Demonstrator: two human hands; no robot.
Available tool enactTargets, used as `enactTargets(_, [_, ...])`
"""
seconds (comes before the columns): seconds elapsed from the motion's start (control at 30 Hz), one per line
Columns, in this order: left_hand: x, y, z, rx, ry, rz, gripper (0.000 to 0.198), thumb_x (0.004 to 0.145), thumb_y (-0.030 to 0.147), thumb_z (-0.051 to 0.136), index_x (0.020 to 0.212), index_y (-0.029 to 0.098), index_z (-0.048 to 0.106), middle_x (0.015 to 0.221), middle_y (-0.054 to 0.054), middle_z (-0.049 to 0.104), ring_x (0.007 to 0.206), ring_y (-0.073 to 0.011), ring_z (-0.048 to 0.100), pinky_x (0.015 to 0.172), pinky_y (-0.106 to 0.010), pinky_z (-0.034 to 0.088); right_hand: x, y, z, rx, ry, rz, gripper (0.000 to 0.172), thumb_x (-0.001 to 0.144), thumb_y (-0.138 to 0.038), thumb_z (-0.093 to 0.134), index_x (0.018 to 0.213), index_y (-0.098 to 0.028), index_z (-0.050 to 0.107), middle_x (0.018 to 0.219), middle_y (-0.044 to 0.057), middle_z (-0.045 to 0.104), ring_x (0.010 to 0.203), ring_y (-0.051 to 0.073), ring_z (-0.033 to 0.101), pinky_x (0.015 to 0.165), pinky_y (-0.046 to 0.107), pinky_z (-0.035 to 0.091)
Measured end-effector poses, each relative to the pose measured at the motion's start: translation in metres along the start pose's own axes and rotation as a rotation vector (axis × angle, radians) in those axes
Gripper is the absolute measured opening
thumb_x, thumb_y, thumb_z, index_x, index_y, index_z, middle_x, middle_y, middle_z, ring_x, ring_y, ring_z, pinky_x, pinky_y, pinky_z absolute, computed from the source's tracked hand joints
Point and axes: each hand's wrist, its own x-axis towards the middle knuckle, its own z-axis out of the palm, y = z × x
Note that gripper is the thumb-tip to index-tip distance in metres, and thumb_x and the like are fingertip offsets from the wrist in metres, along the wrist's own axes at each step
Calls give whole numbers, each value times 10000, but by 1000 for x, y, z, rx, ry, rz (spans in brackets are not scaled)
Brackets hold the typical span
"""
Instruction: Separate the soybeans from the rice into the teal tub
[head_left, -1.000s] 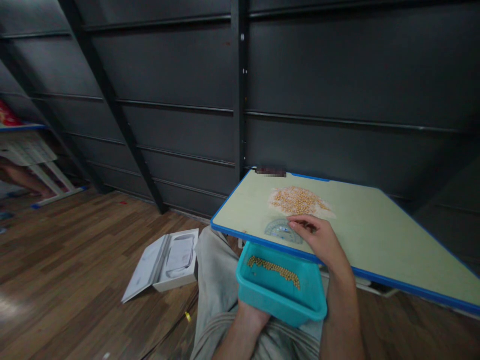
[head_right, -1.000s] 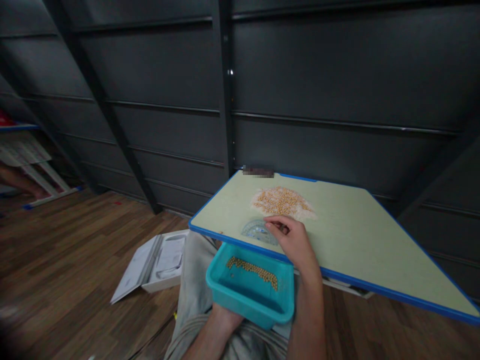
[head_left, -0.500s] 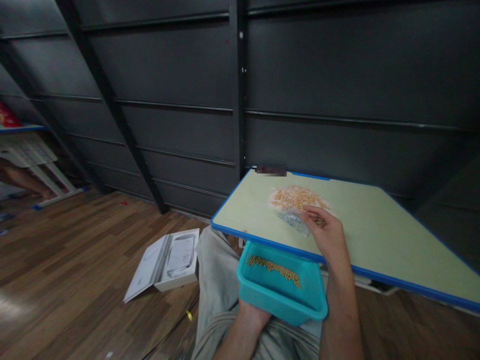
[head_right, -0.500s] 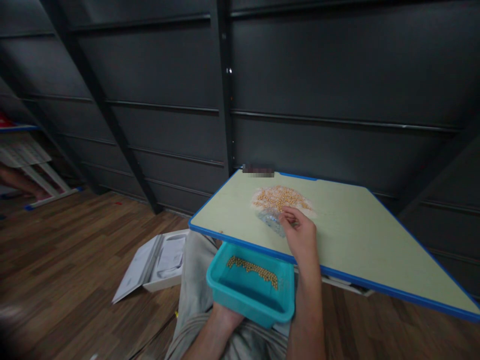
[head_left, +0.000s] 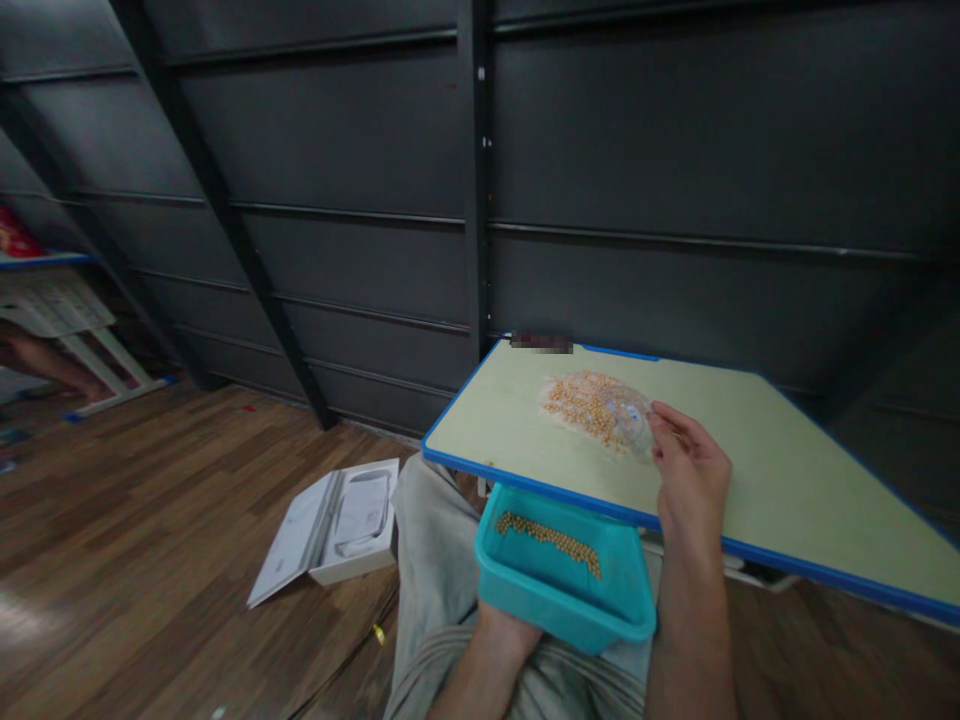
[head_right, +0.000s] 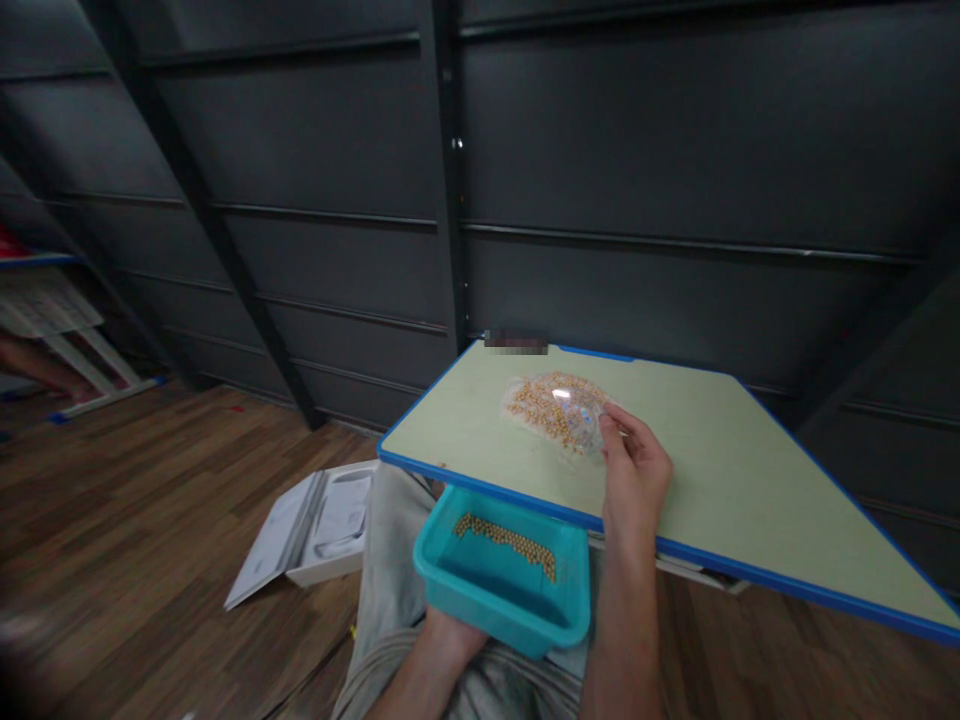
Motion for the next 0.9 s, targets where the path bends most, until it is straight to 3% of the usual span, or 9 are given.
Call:
enactTargets(0.2, [-1, 2, 2, 13, 15, -15, 647, 980, 549, 267, 969, 207, 815, 1117, -114, 780, 1329, -295, 575, 1220, -535, 270, 1, 7, 0, -95, -73, -69, 351, 800, -412, 754, 1054, -169, 772, 1023, 123, 776, 793, 224, 683, 705, 347, 527])
enactTargets(0.37, [3, 1, -7, 10, -79, -14, 580, 943, 587, 367, 1065, 212, 792, 1183, -95, 763, 1360, -305, 543, 1227, -548, 249, 2, 10, -1, -160, -68, -119, 315, 820, -403, 729, 1026, -169, 774, 1000, 122, 780, 811, 234, 695, 730, 355, 533])
enactTargets(0.5, [4, 1, -8, 37, -97, 2, 598, 965, 552, 296, 1011, 247, 808, 1146, -72, 777, 1342, -297, 562, 1224, -544, 263, 4, 10, -1, -215, -77, -131, 296, 802, -395, 719, 979, -165, 778, 1000, 129, 785, 846, 251, 704, 732, 356, 535])
enactTargets(0.6, [3, 0, -5, 56, -152, -6, 553, 968, 555, 326, 1106, 268, 779, 1209, -56, 757, 1364, -288, 543, 1231, -543, 248, 4, 9, 0, -250, -85, -144, 291, 799, -387, 709, 968, -160, 777, 1007, 136, 784, 868, 256, 701, 735, 357, 530])
enactTargets(0.9, [10, 1, -19, 42, -255, -15, 554, 927, 597, 423, 1199, 231, 737, 1335, -56, 688, 1419, -299, 481, 1243, -522, 230, 2, 5, 0, -321, -139, -151, 276, 811, -395, 687, 951, -174, 776, 999, 123, 783, 824, 243, 680, 716, 352, 514])
